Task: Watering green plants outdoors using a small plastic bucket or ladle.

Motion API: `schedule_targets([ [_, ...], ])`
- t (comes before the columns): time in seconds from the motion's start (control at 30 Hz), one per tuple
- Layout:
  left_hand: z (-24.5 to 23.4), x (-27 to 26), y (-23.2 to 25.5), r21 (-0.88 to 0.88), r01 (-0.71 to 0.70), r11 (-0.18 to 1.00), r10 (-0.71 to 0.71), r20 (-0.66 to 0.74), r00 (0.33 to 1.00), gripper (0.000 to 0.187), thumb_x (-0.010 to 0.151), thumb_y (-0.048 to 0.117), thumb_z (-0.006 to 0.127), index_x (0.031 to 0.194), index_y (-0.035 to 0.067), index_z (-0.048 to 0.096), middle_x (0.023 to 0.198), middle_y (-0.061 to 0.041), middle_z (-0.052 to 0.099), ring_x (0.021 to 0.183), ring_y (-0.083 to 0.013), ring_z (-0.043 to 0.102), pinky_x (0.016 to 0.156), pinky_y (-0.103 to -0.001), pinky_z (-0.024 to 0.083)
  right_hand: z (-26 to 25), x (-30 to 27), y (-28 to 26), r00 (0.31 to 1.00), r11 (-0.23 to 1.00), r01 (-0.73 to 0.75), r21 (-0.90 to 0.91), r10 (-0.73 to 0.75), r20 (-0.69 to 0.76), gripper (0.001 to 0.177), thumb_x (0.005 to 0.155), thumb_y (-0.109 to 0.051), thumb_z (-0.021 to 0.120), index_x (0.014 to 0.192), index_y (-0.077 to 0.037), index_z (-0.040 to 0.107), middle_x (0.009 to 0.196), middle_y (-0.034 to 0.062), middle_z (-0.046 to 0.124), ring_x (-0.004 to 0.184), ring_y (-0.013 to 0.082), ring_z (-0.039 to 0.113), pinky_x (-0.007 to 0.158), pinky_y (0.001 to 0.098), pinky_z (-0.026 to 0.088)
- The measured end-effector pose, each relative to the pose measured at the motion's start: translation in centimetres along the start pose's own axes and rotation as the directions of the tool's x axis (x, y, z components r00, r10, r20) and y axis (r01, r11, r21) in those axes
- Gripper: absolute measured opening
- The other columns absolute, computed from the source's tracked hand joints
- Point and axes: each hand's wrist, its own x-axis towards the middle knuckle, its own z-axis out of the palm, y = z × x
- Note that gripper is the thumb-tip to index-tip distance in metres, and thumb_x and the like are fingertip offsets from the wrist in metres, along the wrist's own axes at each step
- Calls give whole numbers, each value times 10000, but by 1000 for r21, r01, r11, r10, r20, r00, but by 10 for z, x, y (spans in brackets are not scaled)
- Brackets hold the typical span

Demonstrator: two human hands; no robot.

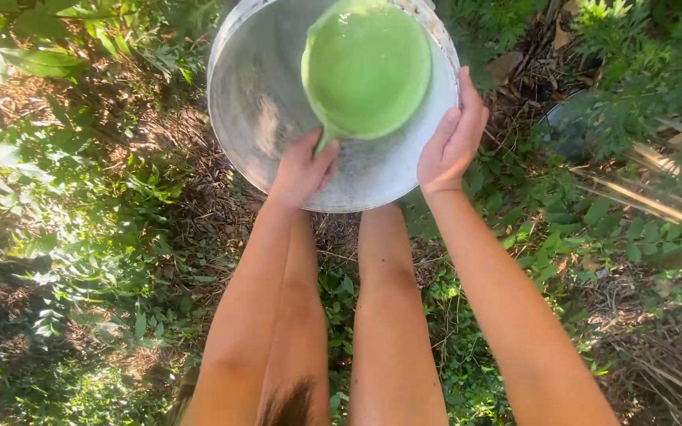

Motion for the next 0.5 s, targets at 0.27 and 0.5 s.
schedule_targets([
  [0.27,-16,-159,40,-61,-160,985,153,-111,982,171,1037,186,594,1018,16,594,673,-10,594,504,-57,506,458,-209,395,3,-1,2,1000,997,2,-75,-3,-21,423,1157,-231,391,1528,-54,489,1381,145,638,1194,311,553,1088,413,449],
  [0.5,-32,-317,114,-249,-152,957,103,-200,974,174,1002,186,568,1104,58,626,647,7,554,463,-53,468,430,-216,361,-33,3,-20,931,938,-173,-299,255,261,555,1031,-152,492,1579,-106,417,1173,246,671,1011,449,620,851,552,479],
])
